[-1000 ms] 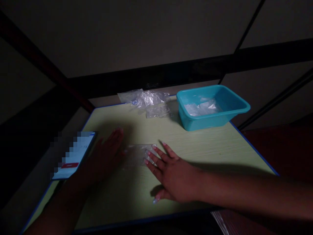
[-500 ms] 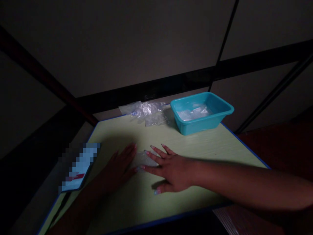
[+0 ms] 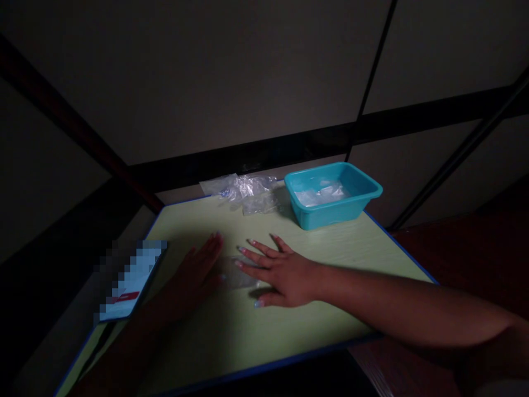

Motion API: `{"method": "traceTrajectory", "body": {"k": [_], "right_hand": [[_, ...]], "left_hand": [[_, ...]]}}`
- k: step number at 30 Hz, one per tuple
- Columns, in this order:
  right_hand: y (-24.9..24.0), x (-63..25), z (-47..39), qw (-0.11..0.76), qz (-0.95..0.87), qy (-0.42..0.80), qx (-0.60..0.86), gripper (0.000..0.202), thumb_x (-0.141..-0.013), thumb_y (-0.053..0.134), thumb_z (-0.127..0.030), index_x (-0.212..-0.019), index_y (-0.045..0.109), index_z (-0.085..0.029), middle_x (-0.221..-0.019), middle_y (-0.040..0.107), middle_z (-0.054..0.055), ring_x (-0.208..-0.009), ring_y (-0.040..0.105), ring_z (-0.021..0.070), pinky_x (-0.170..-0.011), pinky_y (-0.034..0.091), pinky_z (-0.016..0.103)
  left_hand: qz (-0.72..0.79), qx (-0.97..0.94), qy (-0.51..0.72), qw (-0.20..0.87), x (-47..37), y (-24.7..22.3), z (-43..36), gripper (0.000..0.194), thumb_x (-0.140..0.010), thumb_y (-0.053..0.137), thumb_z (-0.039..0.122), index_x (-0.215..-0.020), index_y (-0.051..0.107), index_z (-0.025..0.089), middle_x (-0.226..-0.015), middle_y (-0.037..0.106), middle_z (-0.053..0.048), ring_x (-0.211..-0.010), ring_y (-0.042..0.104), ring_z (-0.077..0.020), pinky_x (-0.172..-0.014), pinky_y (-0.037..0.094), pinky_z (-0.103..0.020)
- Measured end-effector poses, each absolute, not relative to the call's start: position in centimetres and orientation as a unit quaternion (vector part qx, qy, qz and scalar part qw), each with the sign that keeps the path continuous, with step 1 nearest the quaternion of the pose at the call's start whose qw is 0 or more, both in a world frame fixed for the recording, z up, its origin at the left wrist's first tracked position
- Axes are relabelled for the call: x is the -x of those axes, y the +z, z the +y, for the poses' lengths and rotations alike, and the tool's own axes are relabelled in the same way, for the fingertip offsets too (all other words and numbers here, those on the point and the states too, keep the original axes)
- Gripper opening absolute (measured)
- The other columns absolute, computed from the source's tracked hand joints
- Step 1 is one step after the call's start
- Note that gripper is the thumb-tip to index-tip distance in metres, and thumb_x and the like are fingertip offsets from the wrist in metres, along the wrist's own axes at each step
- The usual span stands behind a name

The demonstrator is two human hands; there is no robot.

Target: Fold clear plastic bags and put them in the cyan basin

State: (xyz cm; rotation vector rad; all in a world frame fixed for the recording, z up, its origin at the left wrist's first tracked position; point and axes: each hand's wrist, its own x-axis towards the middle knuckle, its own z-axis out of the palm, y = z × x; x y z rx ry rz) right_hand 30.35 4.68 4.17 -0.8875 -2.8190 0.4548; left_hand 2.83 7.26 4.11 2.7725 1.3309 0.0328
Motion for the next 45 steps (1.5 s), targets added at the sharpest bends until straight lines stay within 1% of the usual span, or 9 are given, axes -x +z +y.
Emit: {"method": "traceTrajectory", "body": {"k": [4, 7, 10, 12, 14, 22, 33, 40, 45], "right_hand": [[3.9, -30.3, 5.0, 0.075, -0.946, 0.166, 0.269, 0.072, -0.093, 0.045, -0.05, -0.152, 0.021, -0.016, -0.154, 0.028, 0.017, -0.145, 0.017, 0.0272, -0.112, -0.007, 0.061], [4.4, -30.4, 5.5, 0.125, -0.946, 0.143, 0.263, 0.059, -0.094, 0.044, -0.045, -0.144, 0.039, -0.013, -0.149, 0.038, 0.018, -0.143, 0.026, 0.0269, -0.113, 0.001, 0.06], [4.9, -30.7, 5.9, 0.211, -0.945, 0.125, 0.217, 0.037, -0.093, 0.045, -0.039, -0.114, 0.065, -0.015, -0.13, 0.06, 0.016, -0.132, 0.045, 0.0231, -0.115, 0.017, 0.051], [5.0, -30.9, 6.2, 0.243, -0.946, 0.128, 0.175, 0.03, -0.092, 0.046, -0.035, -0.091, 0.07, -0.017, -0.111, 0.07, 0.012, -0.12, 0.057, 0.0203, -0.114, 0.023, 0.045], [4.8, -31.0, 6.2, 0.249, -0.948, 0.128, 0.152, 0.029, -0.092, 0.047, -0.032, -0.081, 0.07, -0.018, -0.102, 0.073, 0.01, -0.112, 0.063, 0.019, -0.115, 0.025, 0.044], [4.1, -30.8, 6.0, 0.219, -0.96, 0.094, 0.147, 0.03, -0.092, 0.046, -0.03, -0.094, 0.073, -0.016, -0.109, 0.072, 0.011, -0.116, 0.061, 0.019, -0.115, 0.025, 0.044], [4.1, -30.7, 5.7, 0.191, -0.968, 0.098, 0.133, 0.03, -0.093, 0.046, -0.028, -0.104, 0.071, -0.016, -0.121, 0.067, 0.01, -0.124, 0.054, 0.0182, -0.116, 0.025, 0.044], [4.1, -30.6, 5.7, 0.211, -0.964, 0.098, 0.128, 0.03, -0.093, 0.047, -0.026, -0.107, 0.07, -0.014, -0.117, 0.069, 0.013, -0.118, 0.06, 0.0189, -0.114, 0.029, 0.044], [4.1, -30.6, 5.7, 0.253, -0.952, 0.118, 0.126, 0.028, -0.093, 0.051, -0.024, -0.113, 0.067, -0.014, -0.118, 0.068, 0.013, -0.115, 0.061, 0.0199, -0.113, 0.032, 0.044]], "left_hand": [[0.414, -0.908, -0.015, 0.064, -2.8, 4.1, 7.1, 0.066, -0.098, 0.03, 0.048, -0.153, 0.012, 0.016, -0.158, 0.014, -0.015, -0.146, 0.015, -0.026, -0.115, 0.022, -0.052], [0.415, -0.906, -0.036, 0.074, -2.9, 4.0, 7.0, 0.065, -0.097, 0.028, 0.051, -0.151, 0.021, 0.014, -0.157, 0.02, -0.016, -0.146, 0.018, -0.026, -0.115, 0.023, -0.051], [0.415, -0.906, -0.036, 0.077, -2.9, 4.1, 7.2, 0.063, -0.098, 0.029, 0.05, -0.151, 0.023, 0.016, -0.157, 0.021, -0.014, -0.146, 0.019, -0.0254, -0.115, 0.022, -0.051], [0.419, -0.904, -0.036, 0.081, -2.9, 4.2, 7.2, 0.062, -0.098, 0.029, 0.049, -0.15, 0.024, 0.017, -0.157, 0.021, -0.013, -0.145, 0.019, -0.0252, -0.115, 0.022, -0.05], [0.422, -0.902, -0.036, 0.087, -2.9, 4.2, 7.3, 0.061, -0.098, 0.03, 0.049, -0.15, 0.025, 0.017, -0.157, 0.022, -0.013, -0.145, 0.019, -0.0252, -0.115, 0.023, -0.05], [0.429, -0.896, -0.04, 0.108, -3.0, 4.1, 7.2, 0.067, -0.097, 0.026, 0.054, -0.151, 0.023, 0.014, -0.157, 0.019, -0.014, -0.146, 0.018, -0.0263, -0.115, 0.022, -0.052], [0.418, -0.901, -0.045, 0.109, -3.1, 4.3, 7.2, 0.075, -0.094, 0.034, 0.059, -0.152, 0.018, 0.013, -0.157, 0.016, -0.018, -0.146, 0.015, -0.0293, -0.114, 0.021, -0.054], [0.421, -0.898, -0.055, 0.113, -3.0, 4.2, 7.3, 0.08, -0.093, 0.031, 0.063, -0.152, 0.016, 0.011, -0.157, 0.014, -0.018, -0.146, 0.014, -0.0297, -0.114, 0.02, -0.054], [0.387, -0.913, 0.015, 0.129, -3.6, 4.6, 7.1, 0.09, -0.086, 0.036, 0.072, -0.152, 0.018, 0.014, -0.158, 0.013, -0.017, -0.147, 0.012, -0.0311, -0.116, 0.015, -0.053]]}}
